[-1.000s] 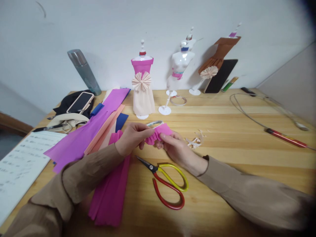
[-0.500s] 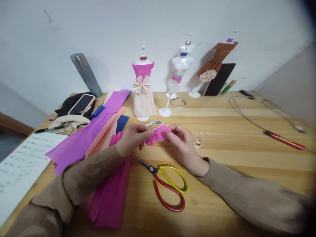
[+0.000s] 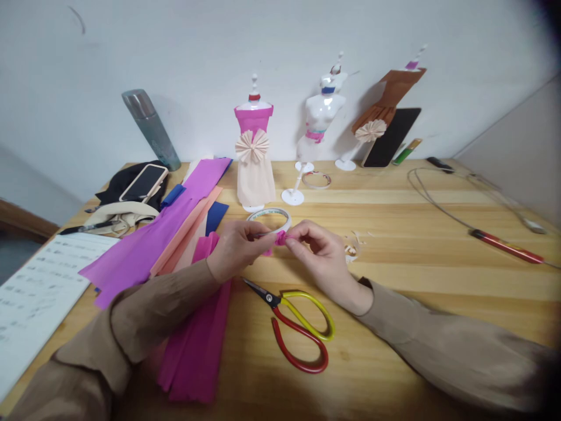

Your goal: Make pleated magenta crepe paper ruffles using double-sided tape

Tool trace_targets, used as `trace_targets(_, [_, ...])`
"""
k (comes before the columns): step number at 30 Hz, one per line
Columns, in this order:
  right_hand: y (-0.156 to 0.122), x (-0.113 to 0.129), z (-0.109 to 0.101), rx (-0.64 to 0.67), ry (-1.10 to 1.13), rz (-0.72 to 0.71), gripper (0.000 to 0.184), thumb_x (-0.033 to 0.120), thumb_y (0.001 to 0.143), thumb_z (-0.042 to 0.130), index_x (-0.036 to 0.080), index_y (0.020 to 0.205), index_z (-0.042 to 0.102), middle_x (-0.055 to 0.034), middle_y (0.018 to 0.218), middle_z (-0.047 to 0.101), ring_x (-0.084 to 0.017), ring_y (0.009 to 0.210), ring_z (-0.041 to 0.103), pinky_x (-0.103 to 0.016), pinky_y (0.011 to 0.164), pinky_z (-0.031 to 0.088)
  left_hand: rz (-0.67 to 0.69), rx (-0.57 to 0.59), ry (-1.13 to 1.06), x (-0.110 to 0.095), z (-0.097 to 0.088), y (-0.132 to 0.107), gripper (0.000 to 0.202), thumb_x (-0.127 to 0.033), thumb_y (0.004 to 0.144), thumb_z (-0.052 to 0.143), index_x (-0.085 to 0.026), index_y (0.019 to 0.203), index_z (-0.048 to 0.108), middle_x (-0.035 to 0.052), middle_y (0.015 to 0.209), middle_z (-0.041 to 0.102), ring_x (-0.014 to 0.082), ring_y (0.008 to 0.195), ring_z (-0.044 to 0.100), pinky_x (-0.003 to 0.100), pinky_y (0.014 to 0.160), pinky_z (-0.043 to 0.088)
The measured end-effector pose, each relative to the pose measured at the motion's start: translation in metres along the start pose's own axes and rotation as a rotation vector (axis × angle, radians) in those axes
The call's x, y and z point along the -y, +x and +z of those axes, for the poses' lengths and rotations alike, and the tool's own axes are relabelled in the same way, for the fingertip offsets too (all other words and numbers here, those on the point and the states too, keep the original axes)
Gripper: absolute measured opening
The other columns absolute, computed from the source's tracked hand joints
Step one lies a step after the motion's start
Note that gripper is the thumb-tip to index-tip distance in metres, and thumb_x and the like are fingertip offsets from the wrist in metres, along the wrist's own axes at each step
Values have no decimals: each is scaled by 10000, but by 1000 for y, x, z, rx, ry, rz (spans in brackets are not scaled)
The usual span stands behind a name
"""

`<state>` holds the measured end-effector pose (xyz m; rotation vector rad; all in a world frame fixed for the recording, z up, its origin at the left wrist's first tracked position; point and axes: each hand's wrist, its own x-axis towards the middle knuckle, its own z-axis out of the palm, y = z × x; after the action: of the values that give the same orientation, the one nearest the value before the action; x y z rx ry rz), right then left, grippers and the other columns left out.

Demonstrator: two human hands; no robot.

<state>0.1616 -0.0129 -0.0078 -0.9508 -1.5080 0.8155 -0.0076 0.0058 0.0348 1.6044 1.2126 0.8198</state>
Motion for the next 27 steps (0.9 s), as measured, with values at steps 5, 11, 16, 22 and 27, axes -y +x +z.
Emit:
trace_targets(5, [0, -3, 0, -14, 114, 117, 102, 262, 800, 643, 190, 730, 628, -1, 686, 604, -140, 645, 518, -296, 637, 411, 20, 4, 17, 0, 0, -1, 354, -446, 747, 636, -123, 604, 627, -45, 442, 451, 43, 375, 377, 173, 360, 238])
trace_targets(11, [1, -2, 4, -55, 307, 322, 168, 323, 754, 694, 187, 684, 625, 17, 623, 587, -114, 573, 477, -262, 573, 379, 23, -2, 56, -4, 0, -2, 339, -423, 758, 634, -127, 592, 628, -44, 443, 468, 46, 383, 384, 178, 370, 241])
trace_targets(16, [-1, -6, 6, -44, 394, 380, 208, 351, 752, 708, 180, 665, 628, 26, 583, 557, -102, 547, 443, -250, 557, 354, 33, -5, 77, -5, -1, -3, 323, -412, 764, 629, -128, 613, 647, -43, 456, 486, 50, 394, 393, 186, 377, 254])
trace_targets(22, [0, -5, 6, -56, 344, 332, 217, 350, 769, 695, 175, 662, 624, 27, 588, 557, -97, 547, 438, -246, 554, 341, 36, -2, 72, -4, 0, -4, 317, -406, 761, 637, -126, 611, 640, -45, 472, 485, 49, 405, 392, 191, 385, 257])
trace_targets(27, [1, -3, 6, -87, 261, 315, 251, 379, 775, 676, 179, 650, 589, 20, 583, 557, -104, 540, 443, -253, 543, 345, 53, -3, 65, -4, 1, -4, 316, -397, 764, 632, -129, 598, 635, -41, 471, 486, 53, 414, 398, 190, 394, 268])
